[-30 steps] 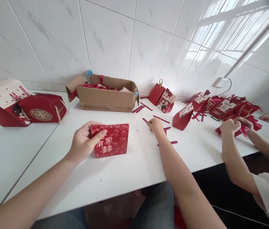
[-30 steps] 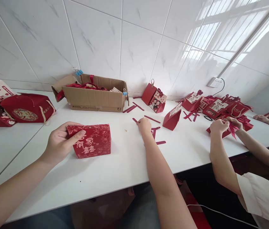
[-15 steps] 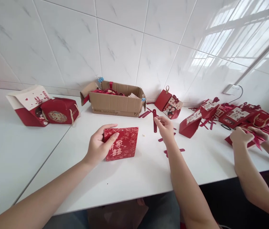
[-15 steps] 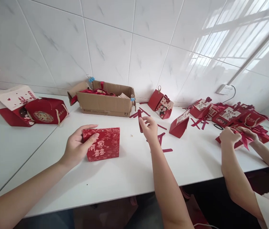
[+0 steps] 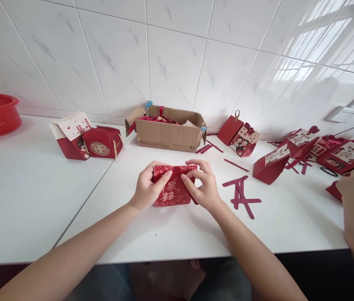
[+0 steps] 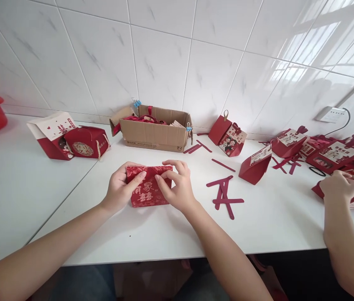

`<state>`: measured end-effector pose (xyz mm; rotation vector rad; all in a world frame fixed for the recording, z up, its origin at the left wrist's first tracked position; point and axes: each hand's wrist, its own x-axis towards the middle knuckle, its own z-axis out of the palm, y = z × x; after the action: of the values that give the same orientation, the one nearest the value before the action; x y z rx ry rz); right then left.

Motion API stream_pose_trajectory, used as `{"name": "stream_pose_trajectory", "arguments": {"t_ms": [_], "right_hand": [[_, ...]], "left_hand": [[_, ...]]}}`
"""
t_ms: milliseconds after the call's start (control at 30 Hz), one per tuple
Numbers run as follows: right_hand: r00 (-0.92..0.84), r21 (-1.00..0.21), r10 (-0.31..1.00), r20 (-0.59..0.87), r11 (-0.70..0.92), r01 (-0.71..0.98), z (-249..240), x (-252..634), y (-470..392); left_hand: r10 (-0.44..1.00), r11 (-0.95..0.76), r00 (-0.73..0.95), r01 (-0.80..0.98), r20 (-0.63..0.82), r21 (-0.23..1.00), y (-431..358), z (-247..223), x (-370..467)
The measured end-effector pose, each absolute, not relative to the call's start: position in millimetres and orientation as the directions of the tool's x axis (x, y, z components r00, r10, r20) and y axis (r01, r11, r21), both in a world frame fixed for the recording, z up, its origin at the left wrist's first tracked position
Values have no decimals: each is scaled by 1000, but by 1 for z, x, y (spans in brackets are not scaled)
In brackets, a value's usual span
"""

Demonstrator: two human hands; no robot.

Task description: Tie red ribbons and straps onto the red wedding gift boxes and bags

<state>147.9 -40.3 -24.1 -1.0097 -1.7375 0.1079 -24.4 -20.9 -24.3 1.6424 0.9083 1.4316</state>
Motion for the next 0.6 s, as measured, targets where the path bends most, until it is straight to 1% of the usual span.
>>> {"name": "stream_pose_trajectory", "arguments": {"t_ms": [267,433,500,600], "right_hand": [[3,-513,638,770,616,597,-26,139,-41],[4,-476,617,787,603,640,-30,132,-42],[16,-484,613,790,607,630,-30,129,-43],[32,-504,593,805,654,565,-28,135,-39]], "left_hand": [[909,-412,76,22,409,911,-23,-21,-20],[919,-394,28,54,393,918,-25,-21,-18],[918,-397,17,60,397,916,-25,-21,-17],[920,-392,-1,58,393,918,-24,-21,-17]]}}
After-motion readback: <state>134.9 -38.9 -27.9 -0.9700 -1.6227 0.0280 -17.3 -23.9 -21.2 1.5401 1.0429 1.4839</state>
